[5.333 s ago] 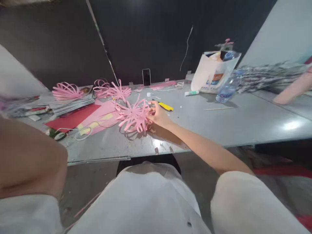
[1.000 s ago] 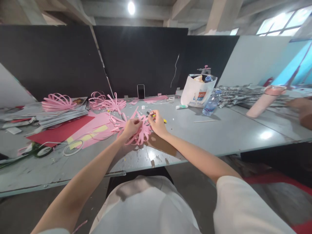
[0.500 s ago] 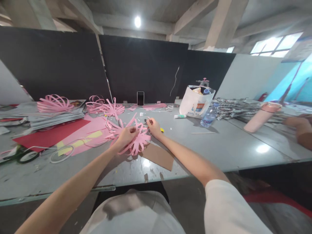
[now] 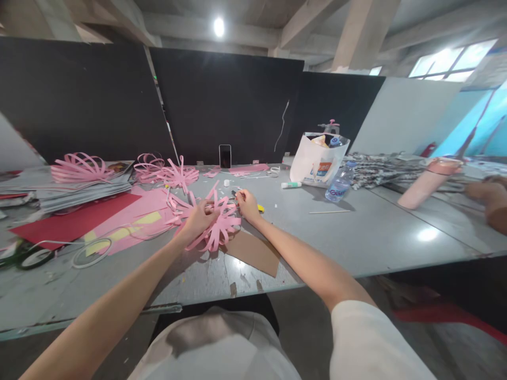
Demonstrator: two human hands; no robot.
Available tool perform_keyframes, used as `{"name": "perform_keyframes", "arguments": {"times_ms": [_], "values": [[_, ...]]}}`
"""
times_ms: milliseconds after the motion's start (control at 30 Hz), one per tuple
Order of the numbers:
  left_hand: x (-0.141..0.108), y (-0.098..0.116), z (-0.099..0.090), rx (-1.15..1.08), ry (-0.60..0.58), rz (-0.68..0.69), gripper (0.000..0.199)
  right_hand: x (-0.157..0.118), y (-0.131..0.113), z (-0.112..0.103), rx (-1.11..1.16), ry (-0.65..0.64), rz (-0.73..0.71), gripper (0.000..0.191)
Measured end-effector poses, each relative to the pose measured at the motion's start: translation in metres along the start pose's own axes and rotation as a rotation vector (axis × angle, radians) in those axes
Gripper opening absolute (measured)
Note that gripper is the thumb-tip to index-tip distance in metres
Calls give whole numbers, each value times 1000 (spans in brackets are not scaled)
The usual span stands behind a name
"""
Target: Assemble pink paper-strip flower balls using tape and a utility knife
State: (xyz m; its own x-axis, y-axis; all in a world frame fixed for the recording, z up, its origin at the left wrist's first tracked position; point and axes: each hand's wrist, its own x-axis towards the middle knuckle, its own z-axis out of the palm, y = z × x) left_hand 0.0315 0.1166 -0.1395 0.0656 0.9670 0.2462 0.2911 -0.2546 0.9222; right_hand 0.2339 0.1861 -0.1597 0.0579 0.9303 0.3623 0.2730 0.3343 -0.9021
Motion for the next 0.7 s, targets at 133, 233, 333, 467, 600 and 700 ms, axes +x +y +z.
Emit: {"name": "perform_keyframes", "arguments": {"times_ms": [133, 233, 333, 467, 600, 700], "values": [[0, 4, -3, 66, -13, -28, 45, 1, 2, 0, 0, -6, -5, 29], [2, 3, -3, 100, 1, -26, 46, 1, 4, 1, -8, -10, -16, 29], [3, 2, -3, 91, 6, -41, 44, 1, 5, 0, -19, -20, -20, 29], [5, 8, -6, 58, 21, -104, 37, 0, 3, 0, -31, -34, -22, 29], [6, 15, -13, 80, 24, -106, 33, 0, 3, 0, -43, -29, -31, 31], [10, 14, -22, -37, -104, -166, 30, 0, 2, 0, -65, -31, -43, 30]]}}
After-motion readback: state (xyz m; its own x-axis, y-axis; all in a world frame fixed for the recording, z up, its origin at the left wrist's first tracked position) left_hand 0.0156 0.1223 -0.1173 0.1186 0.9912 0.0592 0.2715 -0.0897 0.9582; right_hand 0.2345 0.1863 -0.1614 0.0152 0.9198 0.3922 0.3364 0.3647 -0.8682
